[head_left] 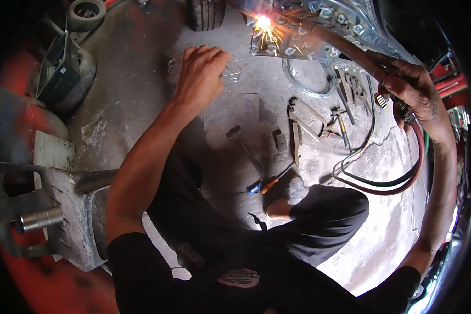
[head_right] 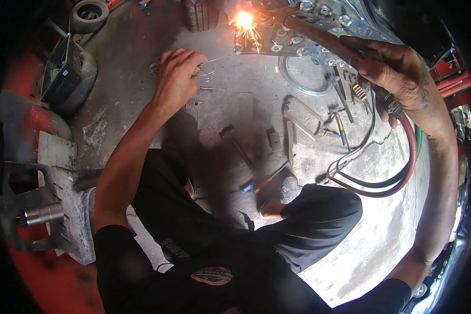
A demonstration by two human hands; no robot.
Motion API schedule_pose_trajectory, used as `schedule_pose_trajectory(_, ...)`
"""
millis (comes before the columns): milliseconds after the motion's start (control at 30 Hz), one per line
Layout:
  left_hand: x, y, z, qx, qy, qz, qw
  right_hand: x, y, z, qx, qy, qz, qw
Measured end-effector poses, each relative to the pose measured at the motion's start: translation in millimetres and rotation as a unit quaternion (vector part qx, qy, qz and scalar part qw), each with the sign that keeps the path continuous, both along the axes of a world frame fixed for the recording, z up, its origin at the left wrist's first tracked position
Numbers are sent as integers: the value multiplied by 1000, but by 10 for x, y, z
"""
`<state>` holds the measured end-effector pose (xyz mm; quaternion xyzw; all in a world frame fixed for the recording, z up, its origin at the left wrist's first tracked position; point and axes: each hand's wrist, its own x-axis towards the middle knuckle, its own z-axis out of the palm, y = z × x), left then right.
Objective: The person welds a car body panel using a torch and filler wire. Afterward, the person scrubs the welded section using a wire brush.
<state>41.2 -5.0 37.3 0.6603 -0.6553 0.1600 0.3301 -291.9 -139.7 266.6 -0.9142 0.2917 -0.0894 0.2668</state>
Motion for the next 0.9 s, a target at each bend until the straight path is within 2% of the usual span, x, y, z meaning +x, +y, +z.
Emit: schedule_pose_trajectory(900, 1, -32, -7, -10, -4, 6, 1000, 5, 26, 10, -7, 2, -1, 1000)
